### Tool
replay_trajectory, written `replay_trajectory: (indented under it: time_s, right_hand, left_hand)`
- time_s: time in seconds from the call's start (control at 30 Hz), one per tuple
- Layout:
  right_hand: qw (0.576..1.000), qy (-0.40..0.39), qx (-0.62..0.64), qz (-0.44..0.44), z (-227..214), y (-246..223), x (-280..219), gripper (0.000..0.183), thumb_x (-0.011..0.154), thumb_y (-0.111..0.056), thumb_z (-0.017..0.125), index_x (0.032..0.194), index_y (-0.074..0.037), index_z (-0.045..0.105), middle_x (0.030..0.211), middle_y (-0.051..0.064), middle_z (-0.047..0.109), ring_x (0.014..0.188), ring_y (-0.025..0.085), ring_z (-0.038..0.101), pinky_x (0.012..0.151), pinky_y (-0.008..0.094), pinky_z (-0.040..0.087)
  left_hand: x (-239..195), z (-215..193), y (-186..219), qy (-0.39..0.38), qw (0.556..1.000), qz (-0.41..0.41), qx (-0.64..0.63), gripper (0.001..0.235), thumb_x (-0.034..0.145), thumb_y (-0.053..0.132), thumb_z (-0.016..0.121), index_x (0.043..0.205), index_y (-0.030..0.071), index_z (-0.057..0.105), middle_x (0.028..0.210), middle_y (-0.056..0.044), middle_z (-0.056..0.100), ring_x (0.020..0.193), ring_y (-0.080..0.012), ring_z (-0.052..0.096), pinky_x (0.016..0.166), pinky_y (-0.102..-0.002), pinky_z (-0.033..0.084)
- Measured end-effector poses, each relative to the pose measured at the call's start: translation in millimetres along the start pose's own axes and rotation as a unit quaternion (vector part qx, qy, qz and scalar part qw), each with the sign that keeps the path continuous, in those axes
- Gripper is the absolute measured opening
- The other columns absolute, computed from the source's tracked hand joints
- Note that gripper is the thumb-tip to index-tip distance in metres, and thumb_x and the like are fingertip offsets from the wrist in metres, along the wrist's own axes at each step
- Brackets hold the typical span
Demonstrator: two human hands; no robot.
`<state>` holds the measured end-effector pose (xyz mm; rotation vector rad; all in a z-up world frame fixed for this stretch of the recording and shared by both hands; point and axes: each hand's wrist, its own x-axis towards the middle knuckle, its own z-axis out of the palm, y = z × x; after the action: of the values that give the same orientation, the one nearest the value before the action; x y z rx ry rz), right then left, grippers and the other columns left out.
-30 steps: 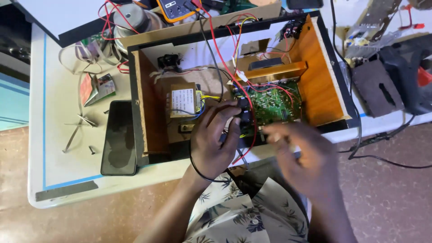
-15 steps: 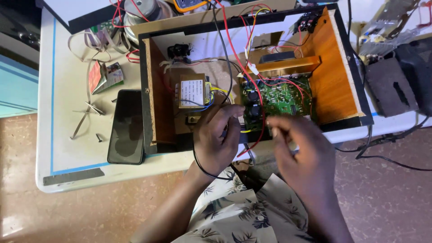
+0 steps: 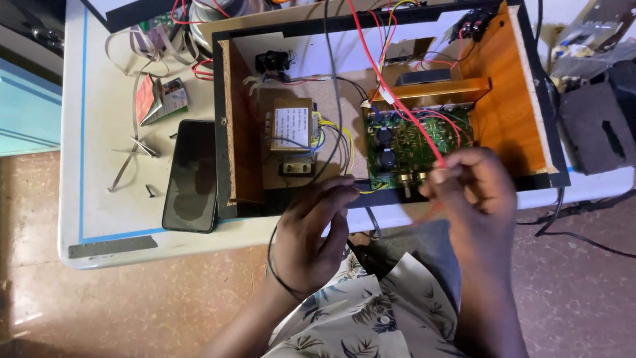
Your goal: The person uses a multimeter to test points on a green circuit board inside a wooden enclosure. They repeatedly place the multimeter probes on various components and connection points while adjusting the board's position.
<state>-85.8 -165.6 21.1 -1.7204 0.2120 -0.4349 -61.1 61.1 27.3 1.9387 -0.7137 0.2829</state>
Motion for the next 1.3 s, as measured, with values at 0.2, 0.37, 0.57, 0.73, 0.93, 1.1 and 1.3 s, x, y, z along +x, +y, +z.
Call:
replay_trajectory:
  time_s: [0.2, 0.37, 0.57, 0.73, 0.93, 1.1, 1.3]
  right_hand:
    - [0.985, -0.004, 0.167, 0.033, -14, -2, -7, 0.027, 0.109, -0.024, 0.065, 0.124, -0.001, 0.067, 0.063, 0.002, 0.048, 0.052, 0.008, 0.045, 0.048, 0.022, 0.035]
    - [0.957, -0.078, 0.27, 0.075, -28, 2, -15, 0.031, 0.107, -0.021, 0.064, 0.128, 0.002, 0.066, 0.064, 0.003, 0.049, 0.052, 0.012, 0.045, 0.047, 0.024, 0.035]
    - [0.944, -0.156, 0.268, 0.111, -48, 14, -26, 0.025, 0.106, -0.019, 0.065, 0.113, 0.005, 0.068, 0.066, 0.01, 0.055, 0.06, 0.018, 0.056, 0.051, 0.03, 0.048]
    - [0.969, -0.213, 0.122, -0.013, -53, 7, -26, 0.026, 0.108, -0.028, 0.061, 0.101, -0.005, 0.071, 0.097, 0.008, 0.069, 0.092, 0.019, 0.061, 0.083, 0.033, 0.046]
    - [0.984, -0.135, 0.054, 0.104, -54, 12, -39, 0.038, 0.098, -0.035, 0.071, 0.096, 0.002, 0.078, 0.08, 0.007, 0.072, 0.065, 0.009, 0.048, 0.063, 0.026, 0.038]
    - [0.982, -0.119, 0.132, 0.068, -52, 18, -39, 0.02, 0.101, -0.016, 0.07, 0.11, 0.002, 0.071, 0.09, 0.014, 0.073, 0.076, 0.02, 0.072, 0.067, 0.028, 0.057]
    - [0.989, -0.117, 0.057, 0.073, -28, -4, -44, 0.012, 0.098, -0.004, 0.073, 0.11, -0.002, 0.072, 0.099, 0.015, 0.079, 0.092, 0.02, 0.079, 0.08, 0.028, 0.062]
  left_hand:
    - [-18, -38, -20, -0.238, 0.938, -0.107, -0.227, 0.023, 0.111, 0.008, 0.059, 0.132, 0.01, 0.068, 0.119, -0.009, 0.076, 0.098, -0.0201, 0.076, 0.086, -0.033, 0.062]
    - [-59, -49, -84, -0.487, 0.705, -0.272, -0.437, 0.026, 0.112, 0.008, 0.059, 0.135, 0.0, 0.07, 0.129, -0.017, 0.075, 0.113, -0.0261, 0.076, 0.101, -0.038, 0.065]
    - [-75, -56, -85, -0.356, 0.601, -0.279, -0.659, 0.059, 0.109, 0.004, 0.065, 0.163, -0.003, 0.042, 0.153, -0.034, 0.058, 0.123, -0.0441, 0.071, 0.091, -0.049, 0.063]
    - [-41, -56, -34, -0.324, 0.748, -0.313, -0.488, 0.032, 0.114, 0.016, 0.054, 0.123, -0.006, 0.074, 0.104, -0.021, 0.079, 0.085, -0.0241, 0.076, 0.072, -0.033, 0.066]
    - [-18, -34, -5, -0.245, 0.907, -0.119, -0.323, 0.016, 0.114, 0.01, 0.053, 0.117, 0.006, 0.068, 0.123, -0.012, 0.072, 0.138, -0.0372, 0.071, 0.117, -0.046, 0.058]
    - [-10, -16, 1, -0.157, 0.855, -0.22, -0.443, 0.014, 0.11, 0.01, 0.059, 0.114, 0.0, 0.068, 0.124, -0.022, 0.069, 0.11, -0.029, 0.076, 0.095, -0.039, 0.066]
    - [5, 11, 3, -0.113, 0.916, -0.205, -0.326, 0.014, 0.103, 0.011, 0.071, 0.111, 0.0, 0.07, 0.105, -0.014, 0.074, 0.085, -0.0218, 0.079, 0.079, -0.031, 0.07]
